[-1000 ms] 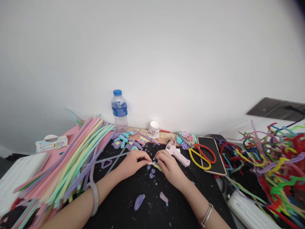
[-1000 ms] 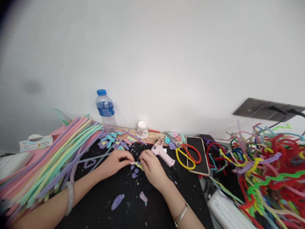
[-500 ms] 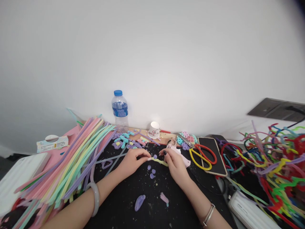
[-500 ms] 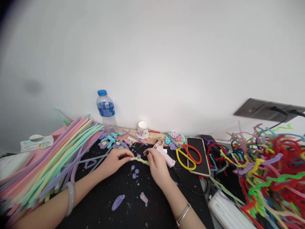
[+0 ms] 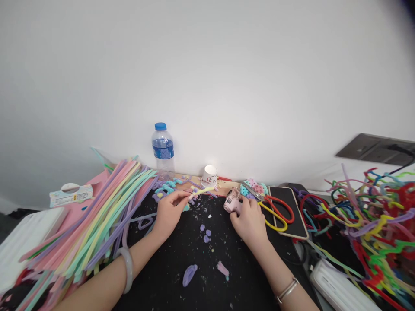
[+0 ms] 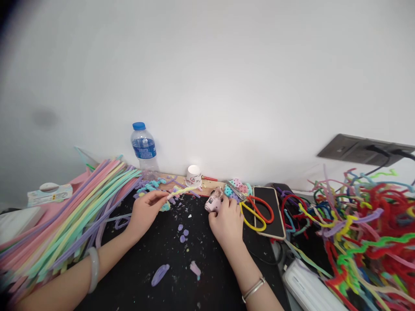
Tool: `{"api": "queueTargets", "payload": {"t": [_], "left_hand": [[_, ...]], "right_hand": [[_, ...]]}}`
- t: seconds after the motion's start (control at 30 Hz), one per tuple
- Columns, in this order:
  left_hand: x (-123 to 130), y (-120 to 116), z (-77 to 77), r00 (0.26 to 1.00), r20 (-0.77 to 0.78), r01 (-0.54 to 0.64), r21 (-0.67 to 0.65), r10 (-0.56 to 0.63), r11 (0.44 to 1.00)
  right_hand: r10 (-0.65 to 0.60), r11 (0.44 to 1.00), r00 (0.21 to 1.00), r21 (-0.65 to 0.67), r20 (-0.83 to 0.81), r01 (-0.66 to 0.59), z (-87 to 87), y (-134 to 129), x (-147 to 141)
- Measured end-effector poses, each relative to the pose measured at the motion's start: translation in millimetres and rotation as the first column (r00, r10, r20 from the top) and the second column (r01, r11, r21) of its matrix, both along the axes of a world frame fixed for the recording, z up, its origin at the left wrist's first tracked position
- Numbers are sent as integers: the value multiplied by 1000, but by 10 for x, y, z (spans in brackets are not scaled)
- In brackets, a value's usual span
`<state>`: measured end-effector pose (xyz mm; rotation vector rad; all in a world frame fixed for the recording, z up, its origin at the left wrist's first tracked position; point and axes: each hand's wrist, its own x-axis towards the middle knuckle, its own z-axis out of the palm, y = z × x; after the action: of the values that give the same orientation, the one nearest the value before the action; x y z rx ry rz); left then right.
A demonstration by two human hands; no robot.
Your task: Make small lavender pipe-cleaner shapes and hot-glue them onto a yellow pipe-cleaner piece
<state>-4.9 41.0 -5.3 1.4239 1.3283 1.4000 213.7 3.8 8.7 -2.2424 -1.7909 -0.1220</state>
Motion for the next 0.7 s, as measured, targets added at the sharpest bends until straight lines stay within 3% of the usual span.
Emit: {"api": "queueTargets", "payload": {"t": [0.23,0.4,0.47,0.57,0.7], "left_hand": [[-16,-5,18,994,104,-31,-2,31,1000],[13,-9,11,975,220,-13,-19,16,1000],[38,-20,-7,963,269,3,-38,7,999],[80,-52,-30,952,306,33,-76,-8,997],[119,-93,-38,941,339,45,-124,0,991]], "right_hand": [[42,999,999,9,-8,-42,-72,29,91],[152,979,971,160,-184,-123,-99,70,174],[250,953,918,246,-309,-177,-105,79,162],[394,909,766,337,-508,-245,-123,77,108],[427,904,601,319,-676,-284,-133,43,43]]}}
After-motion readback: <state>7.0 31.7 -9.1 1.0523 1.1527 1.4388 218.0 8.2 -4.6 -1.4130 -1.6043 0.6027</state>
